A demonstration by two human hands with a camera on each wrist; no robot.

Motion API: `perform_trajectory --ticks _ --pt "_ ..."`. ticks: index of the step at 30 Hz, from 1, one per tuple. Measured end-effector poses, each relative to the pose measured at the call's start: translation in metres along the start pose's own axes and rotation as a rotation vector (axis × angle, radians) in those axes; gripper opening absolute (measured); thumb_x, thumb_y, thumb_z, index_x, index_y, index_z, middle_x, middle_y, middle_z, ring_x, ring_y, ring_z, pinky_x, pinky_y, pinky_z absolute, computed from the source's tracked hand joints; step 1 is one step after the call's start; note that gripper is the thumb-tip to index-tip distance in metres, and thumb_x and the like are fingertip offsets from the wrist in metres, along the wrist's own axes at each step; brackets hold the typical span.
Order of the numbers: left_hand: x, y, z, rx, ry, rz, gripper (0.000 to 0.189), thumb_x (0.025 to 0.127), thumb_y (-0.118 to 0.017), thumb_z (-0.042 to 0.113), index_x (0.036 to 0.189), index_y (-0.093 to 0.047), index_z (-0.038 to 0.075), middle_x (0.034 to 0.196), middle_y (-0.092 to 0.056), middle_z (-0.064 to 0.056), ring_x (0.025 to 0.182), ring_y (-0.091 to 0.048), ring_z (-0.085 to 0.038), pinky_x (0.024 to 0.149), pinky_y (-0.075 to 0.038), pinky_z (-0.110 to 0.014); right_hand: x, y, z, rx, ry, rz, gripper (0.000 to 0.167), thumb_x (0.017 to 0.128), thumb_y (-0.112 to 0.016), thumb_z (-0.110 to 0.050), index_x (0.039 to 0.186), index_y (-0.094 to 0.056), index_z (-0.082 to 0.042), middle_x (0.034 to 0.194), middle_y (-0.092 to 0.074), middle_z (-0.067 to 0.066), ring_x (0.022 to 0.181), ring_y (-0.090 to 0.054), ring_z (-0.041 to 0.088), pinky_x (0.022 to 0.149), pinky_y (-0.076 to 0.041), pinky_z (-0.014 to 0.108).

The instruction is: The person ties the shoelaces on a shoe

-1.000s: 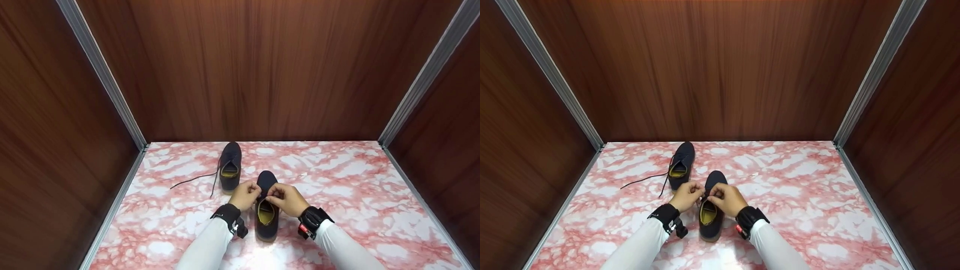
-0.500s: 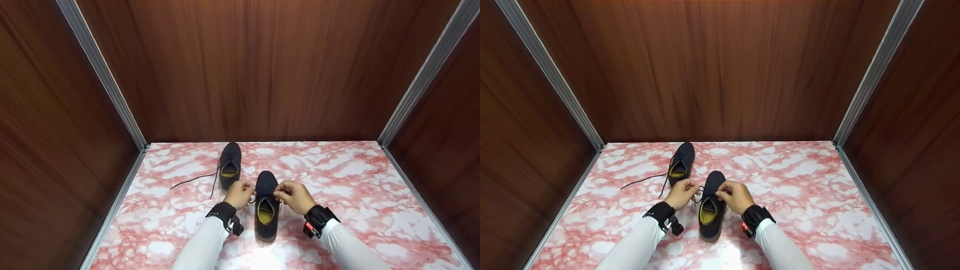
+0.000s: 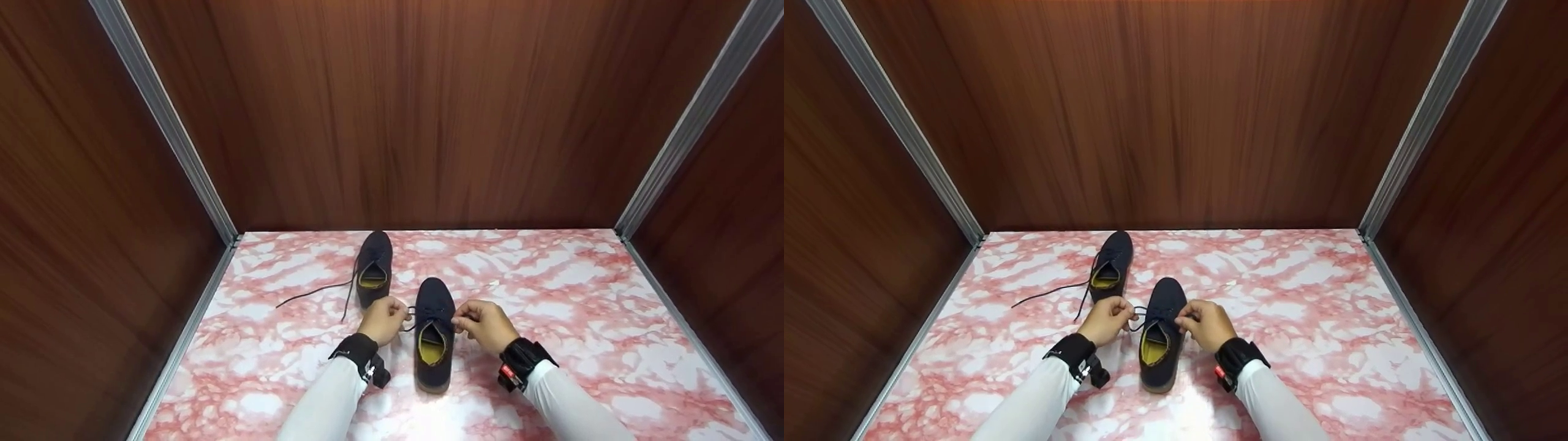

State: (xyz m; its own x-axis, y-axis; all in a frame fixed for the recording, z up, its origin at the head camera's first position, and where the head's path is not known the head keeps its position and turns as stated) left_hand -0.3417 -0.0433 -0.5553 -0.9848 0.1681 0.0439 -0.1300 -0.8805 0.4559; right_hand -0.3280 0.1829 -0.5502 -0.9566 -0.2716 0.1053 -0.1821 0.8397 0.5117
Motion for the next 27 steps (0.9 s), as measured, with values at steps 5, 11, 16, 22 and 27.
perform_trajectory --ticks 5,11,16,22,27 --pt "0.004 0.0 0.003 -0.061 -0.018 0.026 0.008 0.096 -0.067 0.01 0.091 -0.069 0.004 0.086 -0.079 -0.015 0.068 -0.073 -0.02 0.056 -0.047 -0.019 0.001 0.0 0.001 -0.009 -0.032 -0.039 0.008 0.097 -0.074 -0.016 0.098 -0.072 -0.008 0.083 -0.076 0.019 0.075 -0.07 0.023 0.062 -0.053 0.02" --pt "0.008 -0.004 0.007 -0.089 -0.047 -0.007 0.018 0.094 -0.071 0.007 0.11 -0.069 0.0 0.082 -0.076 -0.016 0.061 -0.061 -0.006 0.057 -0.047 -0.019 0.003 -0.002 -0.003 -0.077 -0.022 -0.08 0.012 0.1 -0.071 -0.021 0.098 -0.071 -0.009 0.082 -0.074 0.022 0.067 -0.067 0.02 0.059 -0.052 0.021" --pt "0.007 -0.004 0.015 0.012 -0.112 -0.041 0.032 0.09 -0.076 0.007 0.122 -0.073 0.004 0.087 -0.075 -0.01 0.07 -0.06 -0.004 0.064 -0.049 -0.018 0.004 0.001 -0.009 -0.206 0.004 -0.109 0.012 0.1 -0.071 -0.023 0.095 -0.074 -0.013 0.069 -0.066 0.005 0.059 -0.056 0.007 0.055 -0.046 0.021" --pt "0.007 0.0 0.022 0.171 -0.143 -0.031 0.019 0.09 -0.078 0.014 0.108 -0.08 0.006 0.087 -0.077 -0.005 0.076 -0.061 -0.006 0.073 -0.051 -0.024 0.003 0.005 -0.018 -0.332 0.073 -0.157 0.017 0.1 -0.071 -0.024 0.089 -0.074 -0.011 0.072 -0.065 -0.003 0.063 -0.051 0.002 0.062 -0.042 0.021" --pt "0.007 0.001 0.022 0.245 -0.141 -0.032 0.008 0.09 -0.08 0.017 0.095 -0.081 0.01 0.079 -0.077 -0.001 0.071 -0.06 -0.003 0.073 -0.051 -0.024 0.005 0.004 -0.021 -0.387 0.111 -0.186 0.021 0.101 -0.069 -0.022 0.084 -0.073 -0.011 0.078 -0.074 0.005 0.065 -0.053 0.004 0.064 -0.044 0.023"
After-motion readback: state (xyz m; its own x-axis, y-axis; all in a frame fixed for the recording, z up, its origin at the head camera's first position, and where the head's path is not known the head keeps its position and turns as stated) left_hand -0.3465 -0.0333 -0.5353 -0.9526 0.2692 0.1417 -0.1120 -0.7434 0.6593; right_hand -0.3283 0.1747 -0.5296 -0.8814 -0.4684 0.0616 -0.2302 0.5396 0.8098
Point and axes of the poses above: each hand's wrist, its own x-axis towards the middle knuckle, its own y-axis out of the back of the hand, z = x × y, the point moved 8 cm from there along x, towards the middle knuckle
